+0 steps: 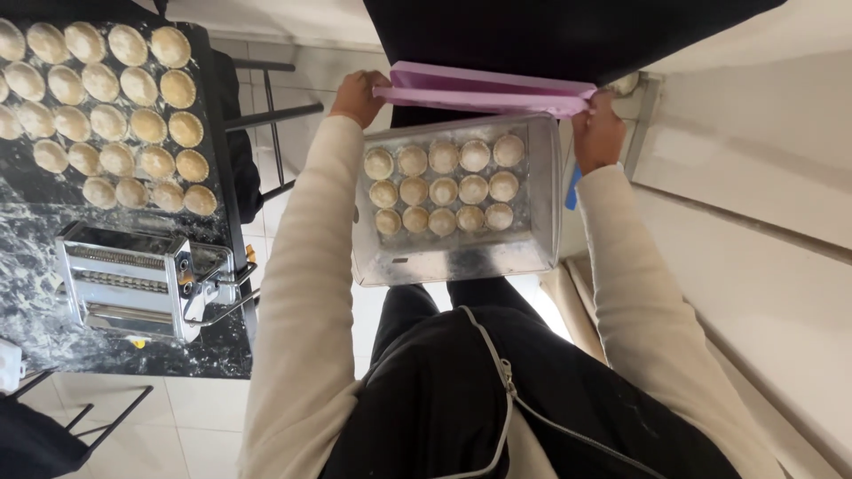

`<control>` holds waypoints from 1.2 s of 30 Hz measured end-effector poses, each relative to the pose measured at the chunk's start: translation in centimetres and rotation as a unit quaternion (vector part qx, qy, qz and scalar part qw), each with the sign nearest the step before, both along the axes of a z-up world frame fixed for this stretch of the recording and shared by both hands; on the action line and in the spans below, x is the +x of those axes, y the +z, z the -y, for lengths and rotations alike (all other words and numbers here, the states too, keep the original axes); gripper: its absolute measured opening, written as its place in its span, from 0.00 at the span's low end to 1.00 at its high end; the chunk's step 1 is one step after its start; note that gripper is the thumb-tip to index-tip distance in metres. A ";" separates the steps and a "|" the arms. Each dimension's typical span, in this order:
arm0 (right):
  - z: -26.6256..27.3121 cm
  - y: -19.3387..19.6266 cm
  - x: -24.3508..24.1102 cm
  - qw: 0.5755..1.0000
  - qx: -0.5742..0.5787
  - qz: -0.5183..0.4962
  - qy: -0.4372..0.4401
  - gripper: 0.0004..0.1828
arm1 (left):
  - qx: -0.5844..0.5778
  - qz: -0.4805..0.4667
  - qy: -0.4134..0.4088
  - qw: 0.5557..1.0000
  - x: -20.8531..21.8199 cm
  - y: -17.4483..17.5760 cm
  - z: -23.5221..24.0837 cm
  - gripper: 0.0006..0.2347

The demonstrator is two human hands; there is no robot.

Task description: The recorder is filling, sealing, and trimming dough to make small pastries like empanadas on a floured countertop.

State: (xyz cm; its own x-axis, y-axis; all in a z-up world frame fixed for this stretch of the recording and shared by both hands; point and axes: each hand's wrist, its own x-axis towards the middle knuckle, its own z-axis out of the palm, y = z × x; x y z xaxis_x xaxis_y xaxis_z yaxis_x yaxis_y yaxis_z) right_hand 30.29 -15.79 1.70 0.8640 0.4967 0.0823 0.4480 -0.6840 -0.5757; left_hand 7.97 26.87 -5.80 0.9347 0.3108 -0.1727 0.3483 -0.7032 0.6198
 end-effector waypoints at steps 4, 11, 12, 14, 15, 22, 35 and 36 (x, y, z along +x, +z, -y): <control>-0.8 8.8 -1.7 0.996 0.066 0.000 0.060 0.19 | 0.004 0.123 0.014 0.992 -1.3 10.4 1.7 0.12; 1.3 15.5 -7.0 0.976 0.216 -0.029 0.024 0.10 | 0.051 0.251 0.089 0.962 -9.6 27.5 9.6 0.13; 1.7 15.9 -7.8 0.971 0.233 0.023 0.045 0.10 | 0.059 0.253 0.123 0.958 -11.4 27.7 10.9 0.12; 1.2 16.6 -8.9 0.960 0.278 -0.038 0.011 0.13 | 0.039 0.256 0.157 0.953 -13.4 26.5 12.8 0.12; 1.4 17.1 -9.9 0.943 0.314 -0.104 -0.027 0.17 | 0.013 0.254 0.189 0.948 -14.7 26.0 14.1 0.11; 4.1 15.0 -13.3 0.956 0.290 0.041 0.032 0.09 | 0.065 0.280 0.153 0.946 -20.0 25.0 16.8 0.11; 13.3 7.4 -20.0 0.978 0.089 0.036 0.183 0.14 | 0.017 0.142 0.119 0.983 -28.6 22.0 23.1 0.12; 13.6 7.6 -20.3 0.980 0.065 0.035 0.186 0.14 | 0.008 0.153 0.126 0.980 -28.6 22.8 22.9 0.15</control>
